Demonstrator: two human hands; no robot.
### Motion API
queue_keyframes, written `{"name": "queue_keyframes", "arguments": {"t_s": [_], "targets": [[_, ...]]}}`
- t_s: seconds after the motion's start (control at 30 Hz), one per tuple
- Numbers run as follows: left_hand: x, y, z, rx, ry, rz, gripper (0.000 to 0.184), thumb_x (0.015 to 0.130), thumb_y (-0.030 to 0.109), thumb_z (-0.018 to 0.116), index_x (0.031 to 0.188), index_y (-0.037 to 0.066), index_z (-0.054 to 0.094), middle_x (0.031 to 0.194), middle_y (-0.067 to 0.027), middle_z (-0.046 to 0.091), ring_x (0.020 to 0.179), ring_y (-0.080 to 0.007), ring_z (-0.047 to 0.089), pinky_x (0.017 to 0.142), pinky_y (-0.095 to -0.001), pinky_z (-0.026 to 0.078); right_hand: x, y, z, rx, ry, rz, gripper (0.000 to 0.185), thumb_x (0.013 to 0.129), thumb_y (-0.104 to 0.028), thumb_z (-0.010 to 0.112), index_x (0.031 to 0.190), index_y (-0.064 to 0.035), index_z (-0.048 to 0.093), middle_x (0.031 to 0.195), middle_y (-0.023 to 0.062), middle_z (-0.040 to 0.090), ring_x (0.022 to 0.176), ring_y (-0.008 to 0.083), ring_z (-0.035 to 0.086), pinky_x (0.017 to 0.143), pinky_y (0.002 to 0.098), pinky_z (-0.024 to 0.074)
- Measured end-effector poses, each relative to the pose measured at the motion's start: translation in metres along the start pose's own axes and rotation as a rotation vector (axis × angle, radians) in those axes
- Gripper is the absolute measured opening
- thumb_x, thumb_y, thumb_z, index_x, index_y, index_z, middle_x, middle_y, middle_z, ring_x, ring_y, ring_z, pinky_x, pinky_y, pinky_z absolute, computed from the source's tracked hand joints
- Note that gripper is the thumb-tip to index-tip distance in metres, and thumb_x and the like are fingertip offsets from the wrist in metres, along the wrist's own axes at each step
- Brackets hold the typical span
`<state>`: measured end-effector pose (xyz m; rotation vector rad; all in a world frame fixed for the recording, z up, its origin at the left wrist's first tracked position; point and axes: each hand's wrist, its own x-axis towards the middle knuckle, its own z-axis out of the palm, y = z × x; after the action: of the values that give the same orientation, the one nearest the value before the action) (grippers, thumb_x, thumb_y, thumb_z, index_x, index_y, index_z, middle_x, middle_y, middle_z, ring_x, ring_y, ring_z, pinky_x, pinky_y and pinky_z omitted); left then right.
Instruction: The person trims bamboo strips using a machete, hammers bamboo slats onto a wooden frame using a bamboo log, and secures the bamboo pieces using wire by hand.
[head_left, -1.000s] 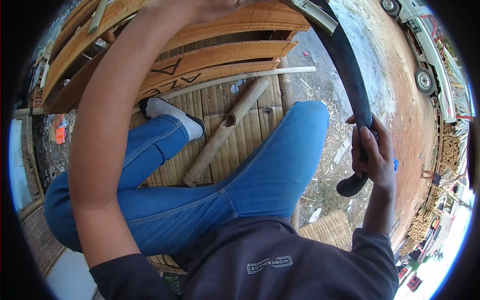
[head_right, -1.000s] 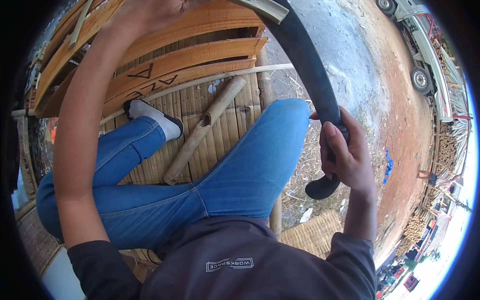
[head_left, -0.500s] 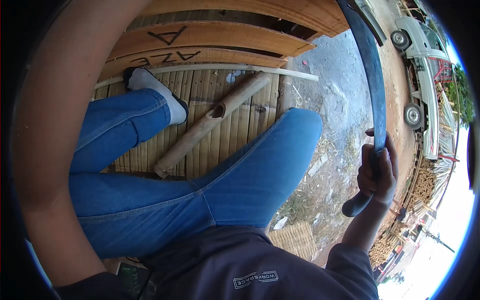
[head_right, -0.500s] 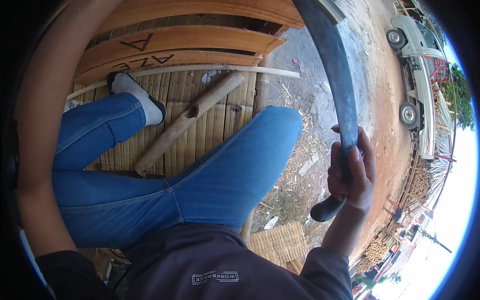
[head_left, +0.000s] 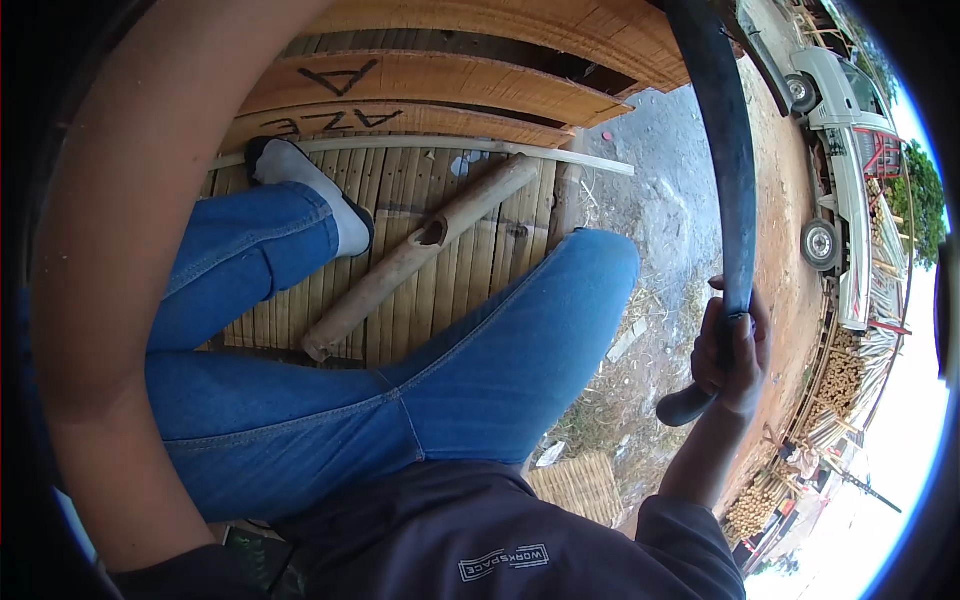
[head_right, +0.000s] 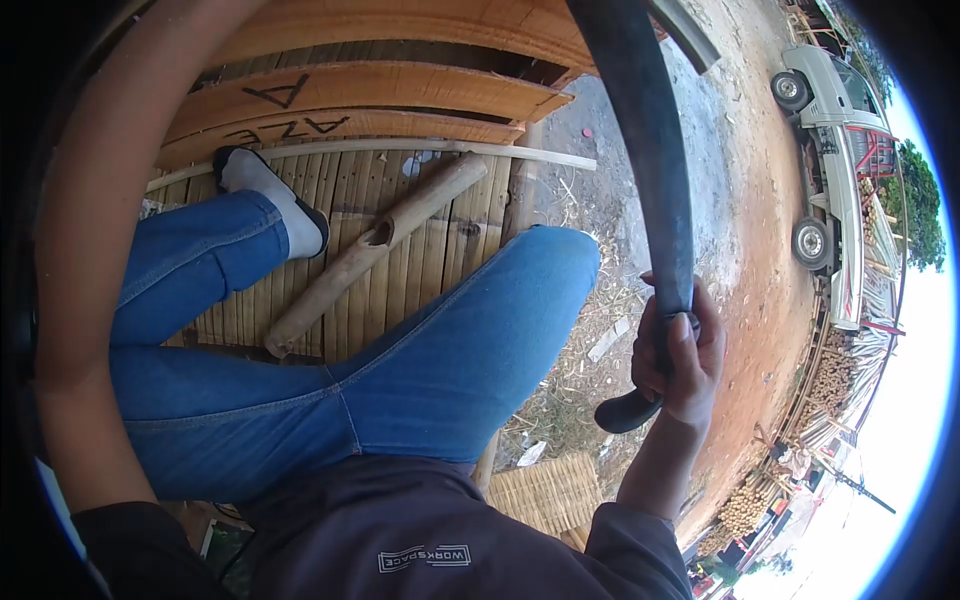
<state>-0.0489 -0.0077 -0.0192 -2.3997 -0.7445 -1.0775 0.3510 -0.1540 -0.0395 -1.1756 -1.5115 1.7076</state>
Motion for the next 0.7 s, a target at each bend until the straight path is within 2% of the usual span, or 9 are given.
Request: {"name": "queue_keyframes", "arguments": {"t_s": [0.07,0.1,0.13,0.17,0.27,0.3,0.37,0.5,0.7], "targets": [[0.000,0.004,0.000,-0.026,0.007,-0.033,0.052,0.087,0.049,0.070,0.086,-0.002,0.060,0.076,-0.0139,0.060,0.072,-0.0253,0.061,0.069,-0.0403,0.052,-0.005,0.004,0.005,-0.064,0.082,-0.039,0.055,0.097,-0.033,0.063,0.131,0.0060,0.042,0.066,0.0016,0.048,0.038,0.0020,0.036,0.031,0.0189,0.0256],[0.000,0.007,-0.002,-0.018,-0.078,-0.121,0.053,0.086,0.048,0.072,0.088,-0.003,0.060,0.078,-0.0141,0.060,0.073,-0.0252,0.061,0.068,-0.0398,0.052,-0.009,0.007,0.006,-0.100,0.113,-0.063,0.056,0.096,-0.033,0.066,0.130,0.0054,0.043,0.066,0.0010,0.049,0.038,0.0021,0.036,0.031,0.0188,0.0253],[0.000,0.007,-0.003,-0.035,-0.079,-0.122,0.052,0.086,0.048,0.072,0.089,-0.003,0.060,0.079,-0.0143,0.060,0.075,-0.0257,0.061,0.067,-0.0398,0.052,-0.014,0.009,0.007,-0.135,0.146,-0.089,0.057,0.094,-0.032,0.068,0.130,0.0048,0.043,0.066,0.0004,0.049,0.039,0.0021,0.037,0.031,0.0187,0.0251],[0.000,0.006,-0.004,-0.052,-0.082,-0.121,0.052,0.086,0.047,0.072,0.090,-0.004,0.060,0.081,-0.0144,0.060,0.076,-0.0263,0.062,0.067,-0.0399,0.052,-0.019,0.009,0.006,-0.103,0.172,-0.058,0.059,0.088,-0.028,0.076,0.129,0.0029,0.046,0.067,-0.0007,0.053,0.045,0.0018,0.043,0.039,0.0176,0.0292],[0.000,0.016,-0.011,-0.106,-0.136,-0.214,0.048,0.085,0.040,0.075,0.095,-0.004,0.059,0.091,-0.0160,0.059,0.082,-0.0296,0.063,0.068,-0.0411,0.054,-0.031,0.015,0.002,-0.343,0.251,-0.072,0.060,0.084,-0.025,0.079,0.129,0.0008,0.048,0.069,-0.0011,0.057,0.056,0.0019,0.049,0.050,0.0181,0.0339],[0.002,0.017,-0.016,-0.112,-0.173,-0.221,0.047,0.085,0.038,0.076,0.096,-0.004,0.059,0.093,-0.0163,0.059,0.082,-0.0303,0.064,0.069,-0.0412,0.054,-0.037,0.014,0.004,-0.361,0.285,-0.021,0.061,0.081,-0.022,0.081,0.128,-0.0008,0.050,0.073,-0.0004,0.061,0.064,0.0027,0.052,0.058,0.0191,0.0358],[0.007,0.021,-0.022,-0.170,-0.213,-0.277,0.044,0.084,0.032,0.077,0.099,-0.005,0.059,0.096,-0.0167,0.058,0.086,-0.0328,0.063,0.073,-0.0415,0.054,-0.045,0.015,0.003,-0.418,0.280,-0.027,0.060,0.080,-0.022,0.082,0.128,-0.0013,0.051,0.073,-0.0011,0.061,0.064,0.0029,0.052,0.058,0.0196,0.0360],[0.013,0.027,-0.030,-0.131,-0.302,-0.357,0.050,0.084,0.037,0.077,0.103,-0.005,0.060,0.100,-0.0183,0.058,0.095,-0.0358,0.061,0.081,-0.0437,0.051,-0.057,0.024,-0.003,-0.456,0.311,-0.008,0.058,0.078,-0.017,0.082,0.126,-0.0032,0.052,0.072,-0.0026,0.059,0.064,0.0025,0.049,0.057,0.0199,0.0345],[0.017,0.027,-0.038,-0.130,-0.351,-0.357,0.050,0.087,0.039,0.074,0.107,-0.004,0.061,0.107,-0.0203,0.058,0.102,-0.0360,0.060,0.089,-0.0427,0.049,-0.065,0.026,-0.005,-0.552,0.389,-0.028,0.052,0.079,-0.013,0.080,0.124,-0.0045,0.054,0.065,-0.0040,0.055,0.059,0.0025,0.047,0.054,0.0200,0.0332]]}}
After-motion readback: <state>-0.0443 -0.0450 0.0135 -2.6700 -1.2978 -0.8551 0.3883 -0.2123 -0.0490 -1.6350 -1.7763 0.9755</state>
